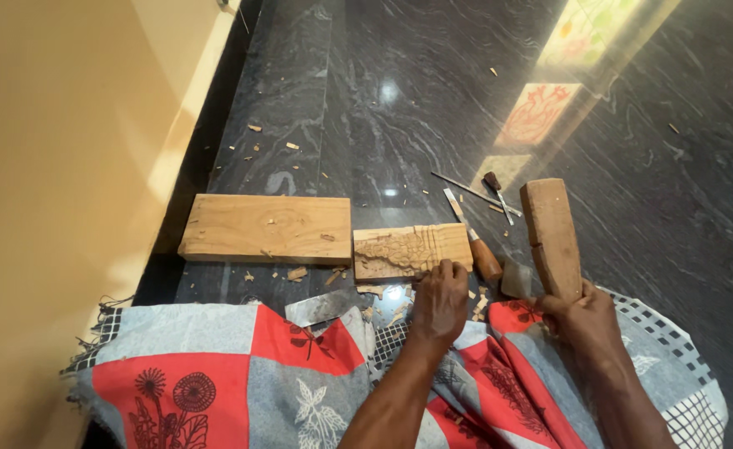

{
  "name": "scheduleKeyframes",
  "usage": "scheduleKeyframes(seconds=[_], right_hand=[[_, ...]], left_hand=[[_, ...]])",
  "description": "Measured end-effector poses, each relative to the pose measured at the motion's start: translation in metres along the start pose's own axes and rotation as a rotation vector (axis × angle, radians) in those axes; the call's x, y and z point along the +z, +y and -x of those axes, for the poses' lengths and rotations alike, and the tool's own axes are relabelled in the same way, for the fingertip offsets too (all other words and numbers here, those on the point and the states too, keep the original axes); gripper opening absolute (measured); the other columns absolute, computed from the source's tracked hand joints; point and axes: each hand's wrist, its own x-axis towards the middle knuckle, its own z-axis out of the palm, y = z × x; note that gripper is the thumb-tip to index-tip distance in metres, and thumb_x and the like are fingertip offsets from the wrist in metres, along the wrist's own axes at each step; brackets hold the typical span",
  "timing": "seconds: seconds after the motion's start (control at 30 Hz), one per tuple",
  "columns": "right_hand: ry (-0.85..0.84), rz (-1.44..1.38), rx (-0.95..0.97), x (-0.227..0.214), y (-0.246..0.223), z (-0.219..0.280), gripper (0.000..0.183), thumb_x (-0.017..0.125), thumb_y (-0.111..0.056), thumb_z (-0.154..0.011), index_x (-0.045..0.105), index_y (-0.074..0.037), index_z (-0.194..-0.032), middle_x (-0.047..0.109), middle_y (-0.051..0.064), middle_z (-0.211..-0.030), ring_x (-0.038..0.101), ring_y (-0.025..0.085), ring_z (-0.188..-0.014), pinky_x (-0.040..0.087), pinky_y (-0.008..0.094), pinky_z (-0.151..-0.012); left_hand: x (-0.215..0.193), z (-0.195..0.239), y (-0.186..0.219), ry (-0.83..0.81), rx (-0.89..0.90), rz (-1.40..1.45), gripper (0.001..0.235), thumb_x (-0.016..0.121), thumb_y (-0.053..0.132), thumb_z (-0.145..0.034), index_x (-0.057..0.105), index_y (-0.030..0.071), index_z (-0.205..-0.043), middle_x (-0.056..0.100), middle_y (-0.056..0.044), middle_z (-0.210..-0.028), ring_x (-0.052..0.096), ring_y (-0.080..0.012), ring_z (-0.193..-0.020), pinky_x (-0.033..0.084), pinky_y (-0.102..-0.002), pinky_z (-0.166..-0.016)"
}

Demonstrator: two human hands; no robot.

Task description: The person carves a rectangular wooden plank using a chisel and mallet, striking the chisel repeatedly to remove wood shavings and shape the surface. The person occasionally pauses to clear debris from the carved area.

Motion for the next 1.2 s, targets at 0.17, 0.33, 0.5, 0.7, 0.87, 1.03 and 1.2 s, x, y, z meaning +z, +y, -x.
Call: scheduleKeyframes(seconds=[0.17,0.33,0.5,0.7,0.87,1.03,1.2], right_hand=[[0.01,0.018,0.038,0.002,-0.003,0.004,0.035,0.078,-0.002,-0.073,0.065,-0.001,-0.106,0.055,0.005,-0.062,0.045,0.014,-0.046,0.033,0.031,-0.042],[0.012,0.007,0.025,0.005,-0.004,0.007,0.038,0.078,-0.002,-0.072,0.066,0.002,-0.108,0.056,0.004,-0.066,0.046,0.013,-0.05,0.033,0.03,-0.045],[0.05,0.052,-0.117,0.012,-0.003,0.014,0.04,0.078,-0.005,-0.073,0.066,0.0,-0.111,0.059,0.006,-0.071,0.048,0.013,-0.054,0.036,0.03,-0.048],[0.166,0.309,-0.373,0.045,0.017,0.025,0.051,0.081,-0.018,-0.078,0.057,0.0,-0.12,0.071,0.011,-0.089,0.069,0.021,-0.069,0.054,0.035,-0.057],[0.027,0.576,-0.252,0.057,0.034,0.021,0.052,0.079,-0.02,-0.081,0.058,-0.003,-0.125,0.076,0.019,-0.083,0.075,0.03,-0.074,0.057,0.042,-0.066],[0.087,0.492,-0.24,0.058,0.037,0.02,0.048,0.078,-0.019,-0.078,0.057,0.001,-0.117,0.075,0.02,-0.085,0.075,0.031,-0.076,0.058,0.042,-0.066],[0.129,0.387,-0.14,0.059,0.033,0.023,0.046,0.077,-0.019,-0.079,0.058,0.003,-0.115,0.073,0.021,-0.085,0.075,0.034,-0.076,0.057,0.045,-0.066]], left_hand=[[0.007,0.0,-0.008,0.045,-0.028,0.012,0.037,0.057,-0.011,-0.076,0.061,-0.013,-0.114,0.061,-0.025,-0.103,0.064,-0.036,-0.094,0.055,-0.042,-0.087],[0.009,-0.003,-0.007,0.119,-0.025,0.034,0.041,0.056,-0.012,-0.074,0.06,-0.014,-0.115,0.06,-0.027,-0.103,0.063,-0.0375,-0.096,0.054,-0.043,-0.087],[0.0,-0.002,-0.006,0.187,-0.124,0.148,0.028,0.058,-0.008,-0.078,0.058,-0.009,-0.105,0.059,-0.024,-0.098,0.062,-0.0409,-0.093,0.052,-0.049,-0.084],[-0.001,-0.004,-0.006,0.281,-0.219,0.201,0.02,0.057,-0.01,-0.078,0.057,-0.002,-0.096,0.06,-0.021,-0.092,0.062,-0.041,-0.089,0.051,-0.051,-0.08],[0.003,-0.005,-0.008,0.276,-0.247,0.211,0.023,0.051,-0.014,-0.087,0.059,-0.003,-0.106,0.062,-0.022,-0.097,0.064,-0.0381,-0.089,0.054,-0.048,-0.074],[0.005,-0.001,-0.01,0.318,-0.196,0.144,0.032,0.055,-0.01,-0.079,0.061,-0.009,-0.11,0.064,-0.025,-0.101,0.064,-0.0403,-0.091,0.053,-0.05,-0.079],[0.014,-0.001,-0.013,0.207,-0.206,0.113,0.03,0.053,-0.01,-0.084,0.061,-0.009,-0.113,0.064,-0.023,-0.101,0.063,-0.0385,-0.095,0.053,-0.049,-0.083]])
